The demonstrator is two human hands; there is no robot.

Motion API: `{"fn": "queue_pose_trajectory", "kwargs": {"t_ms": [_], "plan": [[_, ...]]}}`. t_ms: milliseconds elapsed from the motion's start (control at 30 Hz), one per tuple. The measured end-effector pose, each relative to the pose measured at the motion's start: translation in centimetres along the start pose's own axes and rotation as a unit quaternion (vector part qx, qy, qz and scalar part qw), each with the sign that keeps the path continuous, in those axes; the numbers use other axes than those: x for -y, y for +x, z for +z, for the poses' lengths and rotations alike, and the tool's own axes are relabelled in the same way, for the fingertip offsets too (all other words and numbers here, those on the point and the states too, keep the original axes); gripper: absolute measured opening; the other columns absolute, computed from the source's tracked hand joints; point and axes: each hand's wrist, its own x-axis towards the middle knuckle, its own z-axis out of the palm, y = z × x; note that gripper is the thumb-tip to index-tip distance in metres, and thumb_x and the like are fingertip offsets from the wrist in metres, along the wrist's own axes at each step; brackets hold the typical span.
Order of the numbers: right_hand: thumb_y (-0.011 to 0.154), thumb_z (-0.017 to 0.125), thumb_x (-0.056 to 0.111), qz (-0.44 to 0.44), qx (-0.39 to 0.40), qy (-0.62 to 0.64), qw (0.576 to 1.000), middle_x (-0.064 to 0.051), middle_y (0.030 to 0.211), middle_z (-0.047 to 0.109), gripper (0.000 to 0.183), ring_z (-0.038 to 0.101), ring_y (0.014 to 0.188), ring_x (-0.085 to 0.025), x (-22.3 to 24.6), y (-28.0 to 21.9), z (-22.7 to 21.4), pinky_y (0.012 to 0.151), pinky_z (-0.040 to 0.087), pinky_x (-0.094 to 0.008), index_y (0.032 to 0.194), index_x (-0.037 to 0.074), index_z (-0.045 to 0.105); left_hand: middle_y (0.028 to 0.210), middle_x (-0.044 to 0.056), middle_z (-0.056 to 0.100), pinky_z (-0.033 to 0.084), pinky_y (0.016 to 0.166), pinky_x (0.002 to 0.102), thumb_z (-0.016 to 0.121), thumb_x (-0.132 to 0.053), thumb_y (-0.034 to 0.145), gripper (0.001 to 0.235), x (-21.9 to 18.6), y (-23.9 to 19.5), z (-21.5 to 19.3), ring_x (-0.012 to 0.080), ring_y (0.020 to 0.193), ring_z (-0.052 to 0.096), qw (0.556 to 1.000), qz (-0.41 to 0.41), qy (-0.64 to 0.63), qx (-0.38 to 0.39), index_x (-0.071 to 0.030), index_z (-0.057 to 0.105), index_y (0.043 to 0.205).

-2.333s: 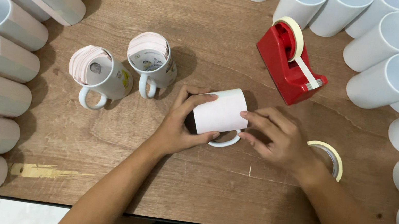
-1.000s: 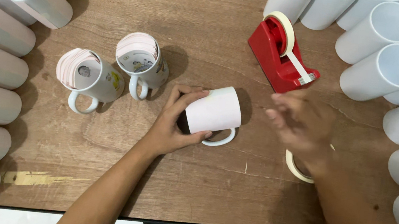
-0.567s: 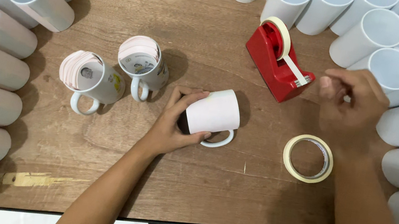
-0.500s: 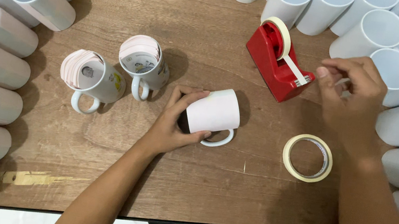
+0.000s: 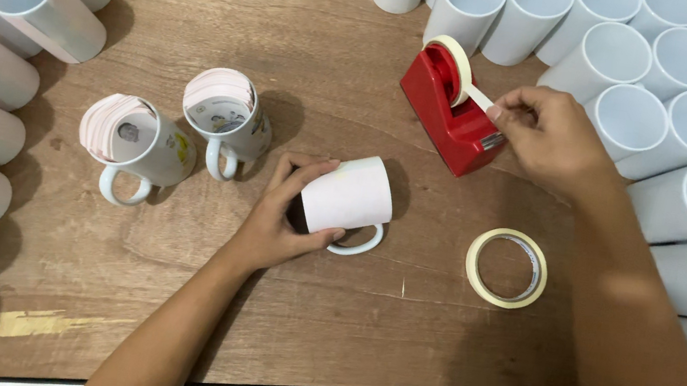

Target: The person repeatedly wraps clear tape around the exterior of white mugs using a red tape dispenser. They smooth the tape by hand, rotate the mug to cover different sides, and place finished mugs aside. The workspace contains many identical white mugs arranged in rows on a wooden table.

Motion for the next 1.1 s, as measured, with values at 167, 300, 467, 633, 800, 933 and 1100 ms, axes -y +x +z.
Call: {"fn": "queue_pose_trajectory", "kwargs": {"t_ms": [167, 300, 467, 633, 800, 933, 1100], "plan": [[0.091, 0.06, 0.009, 0.022, -0.012, -0.044, 0.999, -0.012, 0.079, 0.068, 0.018, 0.063, 0.07, -0.023, -0.2, -0.8, -0.4, 0.067, 0.048, -0.035, 0.104, 0.0, 0.07, 0.113, 0.016, 0.045, 0.035, 0.104, 0.053, 0.084, -0.02, 0.066, 0.073, 0.1, 0.2, 0.1, 0.0376, 0.121, 0.049, 1.0, 0.002, 0.001, 0.003, 0.0, 0.052, 0.128], [0.091, 0.065, 0.008, 0.01, -0.057, 0.005, 0.998, -0.017, 0.079, 0.068, 0.031, 0.062, 0.065, -0.024, -0.5, -2.1, -0.6, 0.062, 0.047, -0.034, 0.121, -0.002, 0.061, 0.112, 0.016, 0.046, 0.036, 0.104, 0.053, 0.084, -0.017, 0.065, 0.073, 0.3, 0.2, 0.1, 0.0384, 0.12, 0.049, 1.0, 0.002, 0.001, 0.0, 0.001, 0.053, 0.128], [0.089, 0.065, 0.003, 0.036, -0.064, 0.063, 0.995, -0.017, 0.083, 0.068, 0.032, 0.066, 0.07, -0.024, 0.4, -4.0, -0.1, 0.069, 0.05, -0.034, 0.114, 0.001, 0.045, 0.113, 0.015, 0.046, 0.036, 0.104, 0.052, 0.085, -0.018, 0.064, 0.074, 0.2, 0.2, 0.1, 0.038, 0.121, 0.049, 1.0, -0.004, 0.003, 0.0, -0.001, 0.053, 0.129], [0.092, 0.066, 0.003, -0.013, -0.092, -0.013, 0.996, -0.021, 0.083, 0.067, 0.027, 0.067, 0.075, -0.035, -2.6, -3.3, 1.5, 0.069, 0.051, -0.042, 0.098, 0.001, 0.039, 0.113, 0.016, 0.046, 0.036, 0.104, 0.054, 0.084, -0.017, 0.065, 0.075, 0.0, 0.2, 0.1, 0.0386, 0.121, 0.049, 1.0, -0.01, 0.003, 0.004, -0.001, 0.052, 0.13], [0.09, 0.066, 0.007, 0.055, -0.103, -0.011, 0.993, -0.005, 0.088, 0.068, 0.009, 0.066, 0.08, -0.015, -2.2, -4.3, 0.3, 0.072, 0.049, -0.029, 0.095, 0.006, 0.058, 0.121, 0.014, 0.047, 0.034, 0.111, 0.041, 0.079, -0.025, 0.074, 0.072, -0.1, 0.0, -0.2, 0.0281, 0.121, 0.046, 0.998, 0.023, 0.047, 0.025, -0.011, 0.044, 0.136], [0.081, 0.075, 0.012, 0.057, -0.051, 0.087, 0.993, -0.004, 0.091, 0.073, 0.022, 0.07, 0.086, -0.01, 2.2, -6.4, 0.2, 0.078, 0.047, -0.021, 0.096, 0.007, 0.061, 0.119, 0.012, 0.046, 0.034, 0.11, 0.039, 0.08, -0.025, 0.074, 0.073, 0.0, 0.0, -0.1, 0.026, 0.118, 0.047, 0.999, 0.016, 0.045, 0.019, -0.011, 0.044, 0.136], [0.082, 0.068, 0.001, -0.074, 0.063, 0.373, 0.923, -0.018, 0.079, 0.072, 0.032, 0.07, 0.063, -0.018, 1.8, -8.5, 8.2, 0.057, 0.059, -0.026, 0.074, 0.009, 0.038, 0.114, 0.015, 0.046, 0.035, 0.104, 0.055, 0.084, -0.019, 0.067, 0.076, -0.1, 0.2, 0.1, 0.0369, 0.121, 0.049, 1.0, -0.019, -0.003, -0.005, -0.002, 0.05, 0.132]]}}
